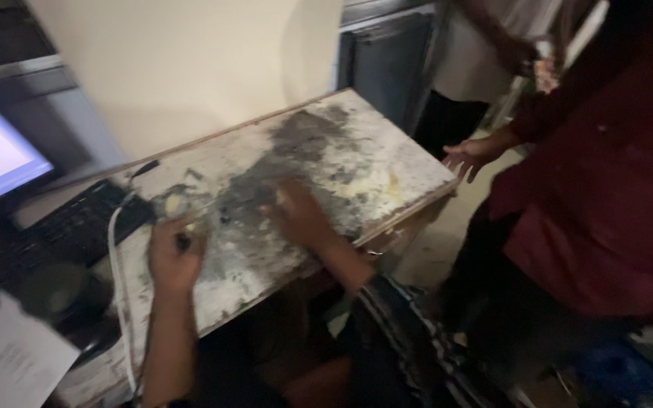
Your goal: The person repositions a printer on a cluttered desk, then scrapes debris off the desk surface with a small hand tool. Another person places a scanner unit onto the printer while the person operates the computer mouse and then touches the printer.
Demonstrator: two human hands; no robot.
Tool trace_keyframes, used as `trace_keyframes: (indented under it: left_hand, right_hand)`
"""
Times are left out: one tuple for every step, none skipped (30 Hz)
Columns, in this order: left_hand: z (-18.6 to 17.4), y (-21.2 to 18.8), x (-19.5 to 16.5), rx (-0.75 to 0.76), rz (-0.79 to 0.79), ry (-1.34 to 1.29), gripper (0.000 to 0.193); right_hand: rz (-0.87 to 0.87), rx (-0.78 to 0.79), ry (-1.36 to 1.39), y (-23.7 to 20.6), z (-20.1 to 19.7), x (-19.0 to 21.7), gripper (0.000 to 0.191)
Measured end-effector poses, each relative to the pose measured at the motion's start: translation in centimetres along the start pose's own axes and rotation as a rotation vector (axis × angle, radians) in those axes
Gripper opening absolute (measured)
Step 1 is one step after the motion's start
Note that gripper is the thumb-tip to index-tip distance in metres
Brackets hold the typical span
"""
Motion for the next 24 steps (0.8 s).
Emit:
trace_keyframes:
  left_hand:
    - [-0.1, 0.1, 0.4, -0.003, -0.022, 0.016, 0.031]
    - [-0.1, 0.2, 1.0, 0.006, -0.063, 0.045, 0.034]
    - [-0.1, 0.1, 1.6, 0.027, -0.115, 0.081, 0.037]
    - [-0.8, 0.2, 0.8, -0.049, 0.041, 0.074, 0.044]
    - [-1.3, 0.0, -0.1, -0.105, 0.194, 0.063, 0.051]
    - [-1.3, -0.1, 1.0, -0.065, 0.006, -0.048, 0.054]
    - [-1.2, -0.1, 2.2, -0.042, -0.167, -0.174, 0.056]
    - [-1.3, -0.3, 2.7, -0.043, -0.184, -0.175, 0.058]
    - [-1.2, 0.0, 2.9, -0.045, -0.186, -0.187, 0.059]
    - [-1.1, 0.2, 3.0, -0.049, -0.184, -0.204, 0.060]
    - [-1.0, 0.4, 2.9, -0.040, -0.165, -0.164, 0.056]
    - [-0.8, 0.5, 2.9, -0.023, -0.150, -0.125, 0.052]
    - [-0.6, 0.5, 2.9, 0.000, -0.133, -0.089, 0.049]
    - [-0.5, 0.5, 2.9, 0.005, -0.137, -0.062, 0.047]
    - [-0.4, 0.3, 3.0, 0.007, -0.142, -0.042, 0.045]
    - [-0.3, 0.1, 3.1, 0.003, -0.149, -0.021, 0.044]
    - [-0.3, -0.1, 3.2, -0.007, -0.166, -0.053, 0.043]
    - [-0.2, -0.3, 3.4, -0.015, -0.184, -0.077, 0.042]
    - [-0.4, -0.2, 3.6, -0.025, -0.199, -0.093, 0.042]
    - [-0.5, -0.2, 3.1, -0.030, -0.097, -0.042, 0.040]
    - [-0.5, 0.0, 2.5, -0.041, 0.014, 0.013, 0.039]
    - [-0.5, 0.2, 2.0, -0.055, 0.129, 0.069, 0.038]
    - [-0.4, 0.3, 2.3, -0.040, 0.089, 0.019, 0.036]
    - [-0.2, 0.4, 2.7, -0.021, 0.036, -0.032, 0.033]
  right_hand:
    - [-0.142, -0.038, -0.100, -0.4, 0.6, 0.8, 0.037]
    - [0.012, -0.001, 0.020, -0.7, 1.6, -0.4, 0.048]
    - [0.180, 0.053, 0.141, -1.2, 2.5, -1.8, 0.058]
    - [0.160, 0.097, 0.058, -1.3, 3.6, -2.2, 0.053]
    - [0.225, 0.076, 0.151, -1.5, 3.3, -3.5, 0.057]
    - [0.397, -0.050, 0.164, -1.2, 2.8, -5.1, 0.058]
    - [0.697, -0.173, 0.586, -1.3, 2.2, -7.8, 0.068]
    - [0.886, -0.331, 0.774, -1.1, 1.5, -10.2, 0.064]
    - [1.058, -0.502, 0.960, -1.2, 0.8, -12.6, 0.067]
    - [1.061, -0.370, 1.123, 0.1, 1.0, -13.3, 0.074]
    - [1.059, -0.227, 1.276, 1.0, 0.8, -13.5, 0.082]
    - [1.056, -0.082, 1.419, 1.6, 0.6, -12.9, 0.090]
    - [1.003, 0.316, 1.484, 1.6, 1.6, -10.5, 0.089]
    - [0.933, 0.709, 1.506, 0.6, 2.0, -7.8, 0.089]
    - [1.110, 0.848, 1.723, -0.1, 2.7, -5.6, 0.089]
    - [1.062, 0.851, 1.138, -1.7, 3.4, -6.0, 0.079]
    - [1.113, 0.820, 1.159, -2.2, 4.1, -4.6, 0.077]
    - [1.165, 0.788, 1.188, -2.8, 4.8, -3.2, 0.075]
    - [1.196, 0.719, 1.269, -2.9, 5.6, -1.8, 0.076]
    - [1.218, 0.646, 1.353, -3.0, 6.1, -1.0, 0.077]
    - [1.201, 0.566, 1.334, -2.9, 6.4, -0.7, 0.073]
    - [1.179, 0.484, 1.317, -2.9, 6.5, -0.8, 0.069]
    - [1.159, 0.406, 1.295, -2.8, 6.3, -1.2, 0.065]
    - [1.152, 0.364, 1.285, -2.7, 6.1, -1.6, 0.064]
Point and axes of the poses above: each hand's wrist, its own y-axis towards the middle knuckle, its own z-axis out of the palm, x = y × z, the point moved 7 cm from there along y, towards the middle knuckle, and after that the axes turned 10 degrees about -x, right-handed, at the moved point
